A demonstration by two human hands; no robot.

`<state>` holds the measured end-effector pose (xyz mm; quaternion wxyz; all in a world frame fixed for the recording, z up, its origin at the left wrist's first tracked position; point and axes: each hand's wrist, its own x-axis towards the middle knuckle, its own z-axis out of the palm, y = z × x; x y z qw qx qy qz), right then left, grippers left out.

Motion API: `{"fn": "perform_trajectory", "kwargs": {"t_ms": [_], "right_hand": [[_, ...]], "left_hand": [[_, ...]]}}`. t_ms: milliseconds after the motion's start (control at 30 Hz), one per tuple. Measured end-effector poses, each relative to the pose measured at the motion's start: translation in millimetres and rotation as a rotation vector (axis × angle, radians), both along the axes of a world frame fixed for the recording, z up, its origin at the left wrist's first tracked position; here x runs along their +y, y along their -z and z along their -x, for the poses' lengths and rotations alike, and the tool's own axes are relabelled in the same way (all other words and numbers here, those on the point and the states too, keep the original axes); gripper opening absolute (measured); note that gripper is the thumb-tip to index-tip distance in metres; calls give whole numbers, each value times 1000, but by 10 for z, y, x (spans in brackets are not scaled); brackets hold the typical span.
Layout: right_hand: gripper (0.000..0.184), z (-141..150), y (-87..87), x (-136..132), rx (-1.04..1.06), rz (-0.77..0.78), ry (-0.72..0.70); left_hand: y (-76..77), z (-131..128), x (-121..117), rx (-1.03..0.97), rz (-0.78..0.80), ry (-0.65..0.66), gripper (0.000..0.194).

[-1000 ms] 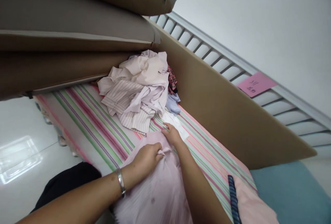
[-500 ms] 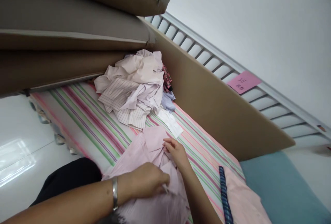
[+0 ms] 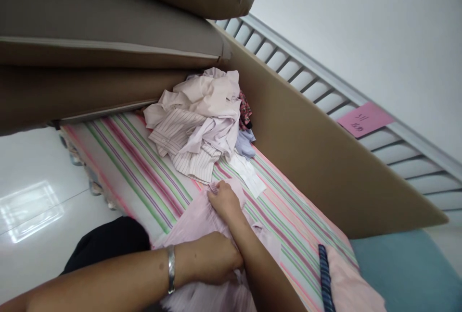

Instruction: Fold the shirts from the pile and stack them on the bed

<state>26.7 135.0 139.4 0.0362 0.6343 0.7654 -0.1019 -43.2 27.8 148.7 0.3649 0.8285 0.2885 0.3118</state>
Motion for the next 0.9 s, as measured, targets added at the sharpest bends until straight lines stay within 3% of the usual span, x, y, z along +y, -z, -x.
{"fn": "perform_trajectory", "kwargs": {"t_ms": [100,233,433,567,667,767,900], "right_hand": [[27,-37,15,22,44,-16,-6],[29,-151,-42,-27,120,-17,-34],[35,-326,-161,-276,169,18,-413],[23,-298,-216,-287,54,61,-433],[12,-285,-300,-280,89,86,-423],[10,-311,-380,-346,234,204,-448],[16,-339,-385,-448,446,576,-400]], "left_hand": [[4,-1,-11,38,-78,45,6],[-12,-11,-24,149,-63,77,12],[-158,54,-32,104,-72,144,15],[-206,104,-42,79,-96,90,12],[-208,125,-40,74,-25,121,11],[-220,149,-37,-38,24,126,13],[-234,174,-40,-122,31,116,12]]}}
